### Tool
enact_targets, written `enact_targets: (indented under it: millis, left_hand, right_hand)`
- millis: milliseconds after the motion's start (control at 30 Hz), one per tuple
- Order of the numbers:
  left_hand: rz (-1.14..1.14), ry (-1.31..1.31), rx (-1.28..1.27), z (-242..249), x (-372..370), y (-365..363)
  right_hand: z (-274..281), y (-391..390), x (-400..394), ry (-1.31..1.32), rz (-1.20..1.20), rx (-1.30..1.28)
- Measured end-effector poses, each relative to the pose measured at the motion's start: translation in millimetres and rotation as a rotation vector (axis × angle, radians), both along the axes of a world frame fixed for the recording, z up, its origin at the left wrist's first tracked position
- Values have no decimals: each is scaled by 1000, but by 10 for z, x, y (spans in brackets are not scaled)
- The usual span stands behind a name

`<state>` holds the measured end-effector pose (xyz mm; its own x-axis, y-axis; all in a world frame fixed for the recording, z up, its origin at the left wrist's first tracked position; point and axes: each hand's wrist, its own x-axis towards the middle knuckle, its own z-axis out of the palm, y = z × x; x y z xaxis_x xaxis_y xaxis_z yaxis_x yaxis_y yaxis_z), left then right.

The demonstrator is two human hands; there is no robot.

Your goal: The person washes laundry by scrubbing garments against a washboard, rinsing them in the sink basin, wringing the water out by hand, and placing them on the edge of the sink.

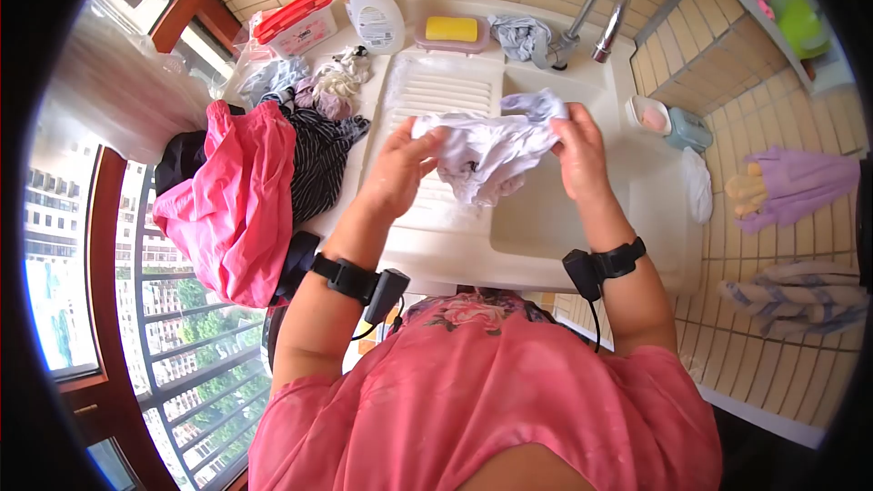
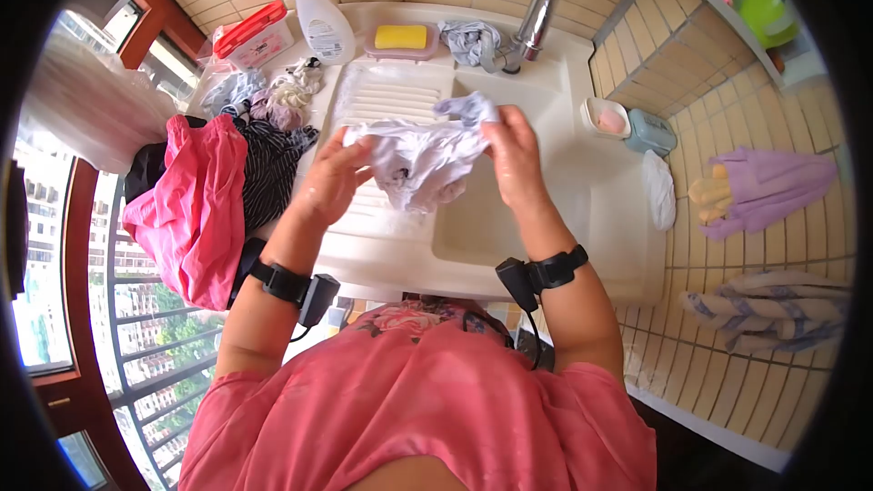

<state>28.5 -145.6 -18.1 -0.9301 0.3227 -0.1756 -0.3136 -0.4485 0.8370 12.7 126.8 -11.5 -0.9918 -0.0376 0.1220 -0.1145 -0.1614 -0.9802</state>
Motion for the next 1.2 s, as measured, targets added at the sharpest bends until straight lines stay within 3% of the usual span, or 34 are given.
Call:
enact_targets:
  millis: [33,67,267,433,500,633,700,767,833,933,1000,1033,1100,1167,1200]
  left_hand:
    - [100,-12,34,11,10,-118]
    - [148,-12,50,0,0,-212]
    - [271,77,4,124,-14,-442]
    - [292,264,-55,595,-251,-428]
    - [224,428,-390,787,-411,-455]
    - [242,599,-288,1214,-605,-168]
    - [52,484,-370,1464,-597,-129]
    - [9,483,-438,1735,-559,-4]
    - [-135,429,-355,1938,-469,212]
    - [-212,462,-338,1956,-515,650]
    - [-314,480,-320,1997,-538,748]
    - [-321,469,-301,2011,-557,751]
    - [-331,462,-274,2069,-569,689]
    - [-579,792,-589,2148,-527,523]
    - [-532,947,-777,2106,-578,496]
  right_hand:
    - [64,22,-1,-85,-50,-252]
    - [109,61,-22,-56,-52,-277]
    - [539,166,-75,76,-115,-255]
    - [1247,113,-1,193,-124,-215]
    - [1574,133,43,327,-76,-241]
    - [1757,448,-82,275,-39,206]
    - [1889,495,14,356,-116,86]
    - [1845,662,53,170,-96,603]
    - [1731,634,115,102,-42,678]
    - [1585,272,224,518,19,818]
    - [1506,109,237,305,96,346]
    - [1535,169,235,306,89,347]
    - [1655,329,199,240,31,65]
    - [1855,370,236,254,1,2]
    - [1966,376,258,308,-38,18]
